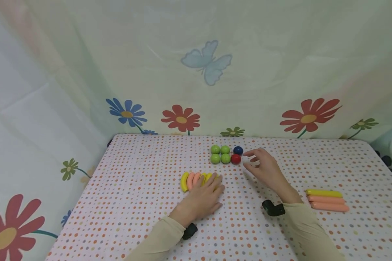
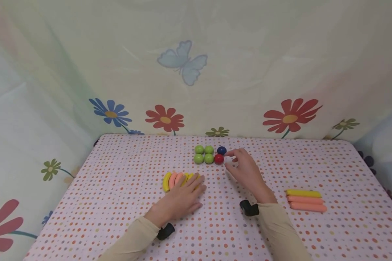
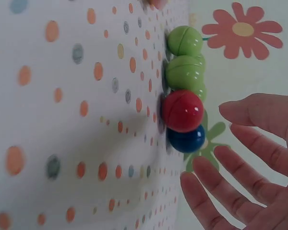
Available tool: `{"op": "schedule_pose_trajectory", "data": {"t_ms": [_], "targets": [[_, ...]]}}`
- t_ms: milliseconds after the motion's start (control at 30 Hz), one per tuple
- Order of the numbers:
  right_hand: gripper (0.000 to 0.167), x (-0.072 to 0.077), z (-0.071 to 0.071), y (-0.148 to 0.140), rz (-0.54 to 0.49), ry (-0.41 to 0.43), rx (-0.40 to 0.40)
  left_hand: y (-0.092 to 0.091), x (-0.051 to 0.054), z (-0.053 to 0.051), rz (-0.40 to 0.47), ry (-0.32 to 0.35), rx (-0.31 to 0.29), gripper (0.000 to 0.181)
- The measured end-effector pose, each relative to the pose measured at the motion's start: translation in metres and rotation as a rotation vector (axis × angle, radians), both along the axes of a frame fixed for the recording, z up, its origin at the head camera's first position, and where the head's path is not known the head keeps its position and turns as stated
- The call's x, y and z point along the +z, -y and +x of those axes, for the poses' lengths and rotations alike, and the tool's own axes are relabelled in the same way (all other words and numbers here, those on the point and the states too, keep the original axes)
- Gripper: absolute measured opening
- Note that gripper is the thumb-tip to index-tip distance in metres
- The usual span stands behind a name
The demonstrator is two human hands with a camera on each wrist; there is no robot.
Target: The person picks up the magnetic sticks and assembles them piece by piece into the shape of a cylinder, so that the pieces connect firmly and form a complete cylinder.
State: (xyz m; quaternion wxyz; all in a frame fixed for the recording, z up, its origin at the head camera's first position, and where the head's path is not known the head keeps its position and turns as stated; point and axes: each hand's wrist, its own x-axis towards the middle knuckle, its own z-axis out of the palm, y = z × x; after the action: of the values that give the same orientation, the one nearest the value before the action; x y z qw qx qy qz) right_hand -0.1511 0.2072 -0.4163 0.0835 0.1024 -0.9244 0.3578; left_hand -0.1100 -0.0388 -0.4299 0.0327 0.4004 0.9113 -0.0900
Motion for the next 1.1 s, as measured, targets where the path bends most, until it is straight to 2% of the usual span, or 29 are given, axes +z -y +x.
{"op": "schedule_pose_trajectory", "data": {"t_ms": [133,267,433,667,867,967,1100], "targets": [[0.029,-0.002,-0.015,0.011,0.025,0.033,0.025,0.002,-0.001,0.001,0.003,0.035,0.024,0.059],[0.032,-0.004,-0.023,0.021,0.063,0.064,0.031,0.005,-0.001,0.0,0.014,0.076,0.047,0.063],[0.036,-0.006,-0.027,0.029,0.114,0.088,0.031,0.016,0.0,-0.004,0.043,0.133,0.078,0.065],[0.038,-0.012,-0.029,0.031,0.164,0.127,0.043,0.038,-0.002,-0.009,0.076,0.193,0.088,0.065],[0.037,-0.012,-0.029,0.029,0.164,0.143,0.031,0.053,-0.002,-0.01,0.173,0.244,0.096,0.062],[0.034,-0.012,-0.03,0.029,0.172,0.135,0.031,0.053,-0.001,-0.009,0.223,0.252,0.102,0.06],[0.032,-0.012,-0.031,0.03,0.201,0.127,0.027,0.044,0.0,-0.007,0.258,0.197,0.13,0.053]]}}
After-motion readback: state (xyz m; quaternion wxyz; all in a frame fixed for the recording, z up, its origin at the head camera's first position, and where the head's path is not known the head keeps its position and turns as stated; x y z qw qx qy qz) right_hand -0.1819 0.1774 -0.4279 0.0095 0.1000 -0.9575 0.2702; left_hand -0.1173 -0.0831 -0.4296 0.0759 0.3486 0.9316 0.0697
